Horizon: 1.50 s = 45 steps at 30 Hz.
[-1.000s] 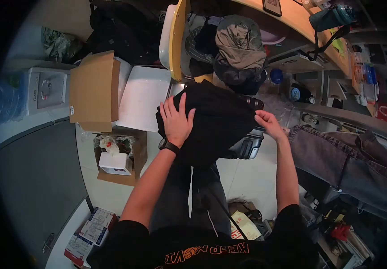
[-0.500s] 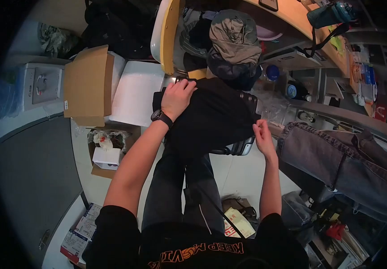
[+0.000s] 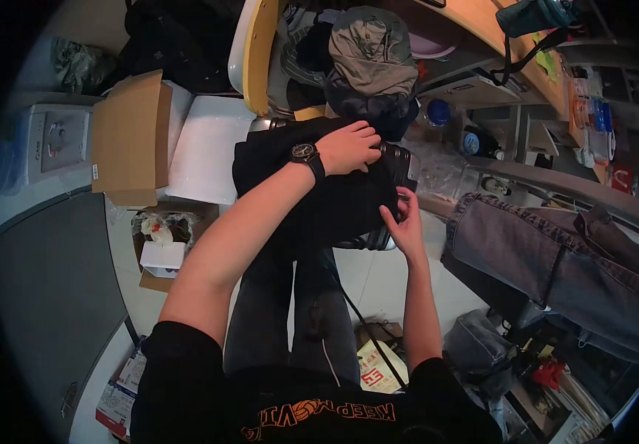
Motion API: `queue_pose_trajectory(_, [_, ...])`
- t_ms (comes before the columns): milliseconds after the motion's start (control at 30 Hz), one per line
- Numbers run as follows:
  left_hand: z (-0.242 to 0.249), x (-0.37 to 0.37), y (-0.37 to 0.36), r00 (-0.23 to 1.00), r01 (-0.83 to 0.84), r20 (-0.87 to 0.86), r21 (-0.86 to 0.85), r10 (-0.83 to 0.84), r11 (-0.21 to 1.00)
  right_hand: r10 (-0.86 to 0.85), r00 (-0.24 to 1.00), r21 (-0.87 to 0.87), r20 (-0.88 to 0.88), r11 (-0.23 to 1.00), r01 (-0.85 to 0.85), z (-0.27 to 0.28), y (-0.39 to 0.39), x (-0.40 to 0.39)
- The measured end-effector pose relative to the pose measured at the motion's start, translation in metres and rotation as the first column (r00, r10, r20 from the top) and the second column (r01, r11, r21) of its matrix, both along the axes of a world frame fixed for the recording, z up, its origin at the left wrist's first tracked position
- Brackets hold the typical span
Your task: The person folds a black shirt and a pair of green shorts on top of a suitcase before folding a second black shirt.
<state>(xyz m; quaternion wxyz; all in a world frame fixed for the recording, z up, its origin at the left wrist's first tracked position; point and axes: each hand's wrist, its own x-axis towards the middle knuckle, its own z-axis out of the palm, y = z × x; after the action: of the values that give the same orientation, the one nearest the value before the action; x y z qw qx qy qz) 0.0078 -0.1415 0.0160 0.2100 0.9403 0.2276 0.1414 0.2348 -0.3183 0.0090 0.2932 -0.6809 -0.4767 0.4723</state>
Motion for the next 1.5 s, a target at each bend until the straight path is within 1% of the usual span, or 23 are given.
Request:
queue_pose_trajectory(100, [0.016,-0.002,0.007,0.998,0.068,0.013,-0.118,-0.067,0.991,-0.074,0.982,0.004,-0.176,0.997,0.076,-0.004,-0.011,0.003])
queue_pose_trajectory(233, [0.040,0.007,0.006,0.993,0.110,0.061,-0.278,-0.097,0.954,-0.152,0.965,-0.002,-0.213,0.988,0.155,0.008,-0.011,-0.010])
queue_pose_trajectory(300, [0.042,0.019,0.004,0.979,0.151,0.168,-0.250,-0.111,0.956,-0.137,0.979,0.271,0.150,0.958,0.092,0.022,-0.006,-0.021])
queue_pose_trajectory(367, [0.041,0.027,0.005,0.955,0.182,0.273,-0.221,-0.118,0.958,-0.093,0.969,0.300,0.230,0.954,0.021,0.027,0.002,-0.025])
queue_pose_trajectory(467, [0.036,0.034,0.005,0.975,0.149,0.198,-0.268,-0.097,0.952,-0.005,0.939,0.261,0.344,0.961,-0.091,0.024,0.012,-0.016])
queue_pose_trajectory(567, [0.028,0.029,0.014,0.987,0.142,-0.071,-0.071,-0.147,0.987,0.142,0.892,0.088,0.429,0.976,-0.198,0.040,0.018,-0.002])
queue_pose_trajectory(633, [0.030,0.025,0.023,0.940,0.114,-0.313,-0.073,-0.132,0.991,0.276,0.811,-0.024,0.517,0.951,-0.308,0.054,0.017,0.005])
queue_pose_trajectory(700, [0.031,0.023,0.034,0.929,0.131,-0.345,-0.040,-0.137,0.991,0.278,0.838,-0.090,0.469,0.959,-0.268,0.053,0.016,0.011])
queue_pose_trajectory(767, [0.035,0.022,0.045,0.829,0.071,-0.554,-0.038,-0.080,0.997,0.276,0.865,-0.157,0.420,0.960,-0.230,0.053,0.013,0.012])
queue_pose_trajectory(833, [0.021,0.019,0.046,0.868,0.086,-0.492,0.020,-0.065,0.996,0.183,0.939,-0.105,0.290,0.982,-0.159,0.052,0.011,0.008])
queue_pose_trajectory(900, [0.010,0.017,0.046,0.989,0.113,-0.103,0.098,-0.103,0.989,0.153,0.936,-0.001,0.319,0.987,-0.161,0.045,0.008,0.003])
queue_pose_trajectory(1033, [0.009,0.014,0.039,0.992,0.013,0.121,0.099,-0.025,0.995,0.101,0.923,0.165,0.372,0.971,-0.173,0.042,0.003,0.006])
queue_pose_trajectory(1100, [0.038,0.017,0.025,0.982,-0.109,0.124,-0.236,0.141,0.966,0.089,0.935,0.145,0.344,0.978,-0.147,0.046,0.006,0.005])
queue_pose_trajectory(1167, [0.063,0.027,-0.005,0.969,-0.129,0.144,-0.393,0.200,0.910,0.072,0.947,0.125,0.314,0.985,-0.117,0.053,0.008,0.000])
queue_pose_trajectory(1233, [0.083,0.050,-0.051,0.953,-0.009,0.228,-0.639,0.201,0.769,-0.054,0.998,0.243,0.024,0.969,0.046,0.057,0.013,-0.010])
queue_pose_trajectory(1267, [0.096,0.056,-0.075,0.936,0.169,0.326,-0.752,0.136,0.637,-0.097,0.916,0.054,-0.389,0.990,0.128,0.058,0.014,-0.007])
queue_pose_trajectory(1300, [0.113,0.055,-0.096,0.925,0.286,0.379,-0.747,0.031,0.600,0.268,0.963,0.302,-0.001,0.918,-0.255,0.054,0.020,0.017])
queue_pose_trajectory(1333, [0.145,0.044,-0.090,0.951,0.284,0.255,-0.945,-0.177,0.163,0.344,0.939,0.237,-0.011,0.913,-0.332,0.050,0.019,0.032])
queue_pose_trajectory(1367, [0.135,0.028,-0.093,0.943,0.325,0.329,-0.893,-0.042,0.312,0.313,0.949,0.193,-0.040,0.934,-0.300,0.067,0.016,0.032])
queue_pose_trajectory(1400, [0.118,0.007,-0.098,0.906,0.335,0.416,-0.820,0.081,0.463,0.304,0.943,0.128,0.134,0.938,-0.321,0.067,0.008,0.041])
queue_pose_trajectory(1433, [0.102,-0.016,-0.088,0.882,0.033,0.344,-0.728,0.322,0.685,0.292,0.906,0.064,0.306,0.943,-0.325,0.064,0.001,0.053])
queue_pose_trajectory(1467, [0.088,-0.047,-0.078,0.788,-0.411,0.223,-0.505,0.574,0.759,0.316,0.860,0.017,0.400,0.936,-0.351,0.062,-0.006,0.063])
queue_pose_trajectory(1500, [0.067,-0.078,-0.077,0.632,-0.748,0.007,-0.259,0.775,0.611,0.250,0.880,0.031,0.403,0.958,-0.286,0.065,-0.004,0.061])
